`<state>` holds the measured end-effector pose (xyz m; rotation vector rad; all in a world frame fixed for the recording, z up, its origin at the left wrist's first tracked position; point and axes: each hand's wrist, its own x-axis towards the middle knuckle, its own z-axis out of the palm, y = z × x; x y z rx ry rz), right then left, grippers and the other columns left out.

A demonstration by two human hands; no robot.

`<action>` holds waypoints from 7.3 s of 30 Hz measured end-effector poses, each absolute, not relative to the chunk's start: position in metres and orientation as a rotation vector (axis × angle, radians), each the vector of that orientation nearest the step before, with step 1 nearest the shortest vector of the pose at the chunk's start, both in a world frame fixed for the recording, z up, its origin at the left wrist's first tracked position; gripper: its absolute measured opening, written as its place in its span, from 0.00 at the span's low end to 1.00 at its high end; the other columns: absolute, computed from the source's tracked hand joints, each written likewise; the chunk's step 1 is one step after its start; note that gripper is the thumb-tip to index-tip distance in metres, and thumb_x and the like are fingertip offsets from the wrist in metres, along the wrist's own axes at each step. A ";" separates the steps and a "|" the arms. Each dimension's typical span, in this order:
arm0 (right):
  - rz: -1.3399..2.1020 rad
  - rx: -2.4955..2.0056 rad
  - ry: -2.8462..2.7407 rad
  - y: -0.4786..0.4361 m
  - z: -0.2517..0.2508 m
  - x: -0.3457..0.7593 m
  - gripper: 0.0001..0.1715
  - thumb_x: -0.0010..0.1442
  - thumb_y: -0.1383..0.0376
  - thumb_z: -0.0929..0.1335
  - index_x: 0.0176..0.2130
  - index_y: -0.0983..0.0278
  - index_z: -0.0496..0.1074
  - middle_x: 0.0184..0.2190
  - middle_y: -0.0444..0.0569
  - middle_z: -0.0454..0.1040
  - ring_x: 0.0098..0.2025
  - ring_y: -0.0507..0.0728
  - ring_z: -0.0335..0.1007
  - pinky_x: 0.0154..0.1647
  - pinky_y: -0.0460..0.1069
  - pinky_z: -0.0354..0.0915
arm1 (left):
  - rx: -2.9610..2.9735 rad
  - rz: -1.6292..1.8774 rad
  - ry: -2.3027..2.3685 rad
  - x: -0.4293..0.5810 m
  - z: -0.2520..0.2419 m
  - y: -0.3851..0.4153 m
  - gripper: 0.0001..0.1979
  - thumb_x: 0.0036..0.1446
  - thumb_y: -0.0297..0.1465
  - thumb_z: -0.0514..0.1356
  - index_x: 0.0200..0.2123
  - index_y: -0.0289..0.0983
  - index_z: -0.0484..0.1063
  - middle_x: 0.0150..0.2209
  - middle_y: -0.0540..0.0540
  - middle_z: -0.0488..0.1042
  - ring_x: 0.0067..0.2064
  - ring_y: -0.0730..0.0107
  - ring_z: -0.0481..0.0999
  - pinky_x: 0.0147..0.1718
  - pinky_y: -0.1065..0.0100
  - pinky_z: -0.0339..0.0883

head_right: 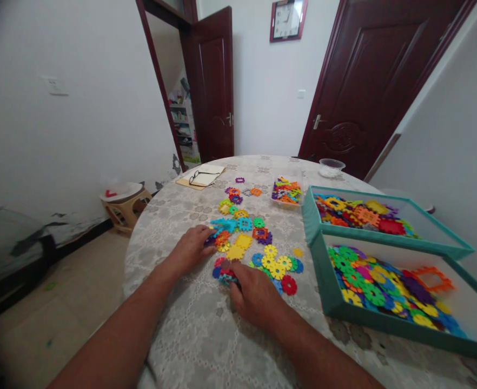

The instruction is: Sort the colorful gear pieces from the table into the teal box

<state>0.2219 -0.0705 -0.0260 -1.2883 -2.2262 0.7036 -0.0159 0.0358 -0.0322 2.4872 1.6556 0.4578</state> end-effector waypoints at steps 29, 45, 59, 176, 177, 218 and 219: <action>0.828 -1.347 -1.753 -0.056 -0.038 0.225 0.21 0.64 0.65 0.67 0.55 0.61 0.76 0.53 0.52 0.79 0.55 0.60 0.75 0.60 0.55 0.67 | 1.761 0.342 1.045 0.005 -0.008 -0.024 0.09 0.63 0.36 0.55 0.42 0.38 0.70 0.32 0.51 0.75 0.26 0.71 0.69 0.26 0.69 0.63; 0.802 -1.481 -1.948 -0.065 -0.021 0.226 0.06 0.59 0.69 0.68 0.39 0.60 0.71 0.34 0.44 0.76 0.36 0.56 0.70 0.36 0.48 0.59 | 2.216 0.610 1.340 0.007 -0.024 -0.011 0.15 0.65 0.29 0.56 0.53 0.41 0.75 0.56 0.38 0.74 0.54 0.56 0.73 0.57 0.56 0.67; 0.645 -1.365 -2.167 -0.066 -0.021 0.228 0.08 0.60 0.71 0.66 0.40 0.61 0.71 0.39 0.47 0.76 0.41 0.57 0.70 0.43 0.49 0.59 | 2.507 0.337 1.527 0.022 -0.030 0.000 0.10 0.68 0.31 0.57 0.49 0.44 0.76 0.54 0.42 0.74 0.53 0.55 0.74 0.44 0.63 0.68; 0.229 -1.549 -2.084 -0.039 -0.041 0.271 0.14 0.69 0.65 0.63 0.49 0.63 0.76 0.47 0.56 0.79 0.46 0.60 0.76 0.54 0.55 0.69 | 2.529 0.337 1.577 0.005 -0.029 0.027 0.18 0.61 0.34 0.66 0.55 0.41 0.79 0.52 0.36 0.78 0.53 0.49 0.74 0.56 0.53 0.67; 0.225 -1.554 -2.086 -0.039 -0.041 0.271 0.14 0.69 0.65 0.63 0.49 0.63 0.76 0.47 0.56 0.79 0.47 0.61 0.76 0.55 0.55 0.69 | 2.536 0.331 1.563 0.006 -0.029 0.027 0.18 0.62 0.34 0.65 0.55 0.41 0.79 0.52 0.37 0.78 0.53 0.49 0.74 0.56 0.52 0.67; 0.030 -1.522 -2.216 -0.012 -0.054 0.247 0.24 0.67 0.68 0.65 0.61 0.67 0.72 0.59 0.60 0.76 0.60 0.64 0.69 0.64 0.59 0.62 | 2.336 0.443 1.503 -0.004 -0.002 -0.005 0.12 0.68 0.31 0.56 0.51 0.40 0.74 0.43 0.42 0.81 0.44 0.57 0.79 0.40 0.64 0.64; 0.025 -1.560 -2.273 -0.009 -0.051 0.245 0.23 0.68 0.68 0.65 0.61 0.67 0.72 0.58 0.60 0.76 0.59 0.64 0.69 0.64 0.58 0.62 | 2.324 0.445 1.496 -0.005 -0.002 -0.005 0.10 0.68 0.31 0.56 0.49 0.40 0.74 0.41 0.43 0.81 0.43 0.58 0.79 0.40 0.65 0.63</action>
